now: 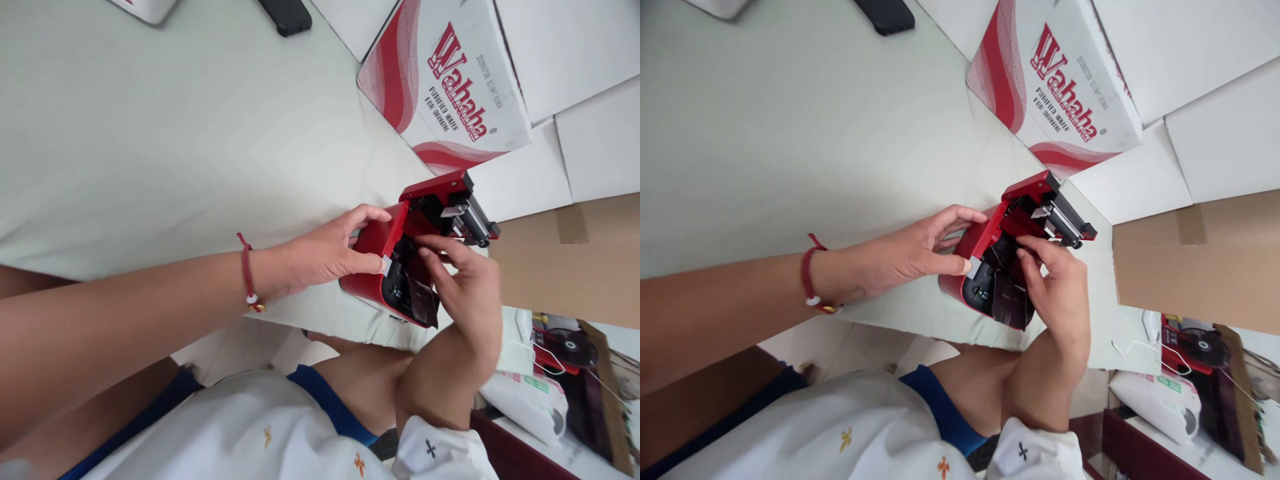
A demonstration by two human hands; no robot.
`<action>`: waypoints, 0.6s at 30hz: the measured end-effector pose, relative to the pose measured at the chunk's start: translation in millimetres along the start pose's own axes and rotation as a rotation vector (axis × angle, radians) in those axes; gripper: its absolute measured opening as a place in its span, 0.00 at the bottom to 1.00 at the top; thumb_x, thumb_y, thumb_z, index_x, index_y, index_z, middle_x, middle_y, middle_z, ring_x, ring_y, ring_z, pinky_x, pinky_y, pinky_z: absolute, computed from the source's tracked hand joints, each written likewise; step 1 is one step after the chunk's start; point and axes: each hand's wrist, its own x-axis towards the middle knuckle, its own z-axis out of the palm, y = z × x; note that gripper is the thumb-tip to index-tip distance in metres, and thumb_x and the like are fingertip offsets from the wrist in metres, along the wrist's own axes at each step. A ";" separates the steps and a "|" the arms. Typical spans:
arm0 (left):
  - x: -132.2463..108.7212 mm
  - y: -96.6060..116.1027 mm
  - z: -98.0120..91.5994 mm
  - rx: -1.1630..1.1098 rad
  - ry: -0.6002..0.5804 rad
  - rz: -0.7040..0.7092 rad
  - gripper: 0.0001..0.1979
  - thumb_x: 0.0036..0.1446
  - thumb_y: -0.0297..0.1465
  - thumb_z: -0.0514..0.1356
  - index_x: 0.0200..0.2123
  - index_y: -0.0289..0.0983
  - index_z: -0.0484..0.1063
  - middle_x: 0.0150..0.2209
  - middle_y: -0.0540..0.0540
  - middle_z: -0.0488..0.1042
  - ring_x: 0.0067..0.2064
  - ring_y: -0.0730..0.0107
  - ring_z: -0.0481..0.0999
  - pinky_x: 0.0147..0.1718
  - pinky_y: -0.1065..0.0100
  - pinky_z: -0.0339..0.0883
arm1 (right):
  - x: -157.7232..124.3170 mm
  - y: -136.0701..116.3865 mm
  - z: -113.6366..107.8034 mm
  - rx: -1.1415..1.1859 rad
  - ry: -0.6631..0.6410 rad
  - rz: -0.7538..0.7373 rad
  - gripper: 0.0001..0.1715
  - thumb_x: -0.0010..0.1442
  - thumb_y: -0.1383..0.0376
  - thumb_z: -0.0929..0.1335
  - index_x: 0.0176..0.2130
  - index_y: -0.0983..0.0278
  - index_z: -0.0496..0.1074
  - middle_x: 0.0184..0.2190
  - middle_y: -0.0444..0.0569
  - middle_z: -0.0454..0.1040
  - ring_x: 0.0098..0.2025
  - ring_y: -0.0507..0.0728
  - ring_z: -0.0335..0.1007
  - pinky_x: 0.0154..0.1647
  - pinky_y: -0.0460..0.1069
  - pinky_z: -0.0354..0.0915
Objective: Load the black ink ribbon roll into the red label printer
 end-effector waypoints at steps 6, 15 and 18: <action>-2.2 -0.4 3.7 -0.014 0.008 -0.007 0.29 0.53 0.34 0.71 0.58 0.47 0.69 0.57 0.46 0.79 0.68 0.49 0.75 0.64 0.46 0.73 | 20.9 6.8 15.5 -0.151 -0.200 -0.019 0.26 0.69 0.62 0.71 0.63 0.61 0.80 0.61 0.53 0.83 0.61 0.67 0.79 0.64 0.62 0.73; -2.8 -7.1 5.9 0.167 0.111 0.060 0.27 0.53 0.40 0.69 0.55 0.44 0.70 0.62 0.42 0.77 0.63 0.48 0.77 0.63 0.43 0.73 | 21.9 7.7 17.3 -0.223 -0.172 0.032 0.16 0.65 0.63 0.71 0.51 0.62 0.82 0.53 0.54 0.83 0.52 0.65 0.79 0.54 0.59 0.72; -2.8 -6.4 7.6 0.184 0.128 0.076 0.25 0.53 0.40 0.68 0.54 0.43 0.70 0.61 0.42 0.77 0.63 0.48 0.77 0.64 0.43 0.71 | 21.6 4.6 16.1 -0.251 -0.185 0.040 0.18 0.66 0.61 0.72 0.54 0.61 0.81 0.54 0.53 0.84 0.52 0.66 0.80 0.54 0.59 0.71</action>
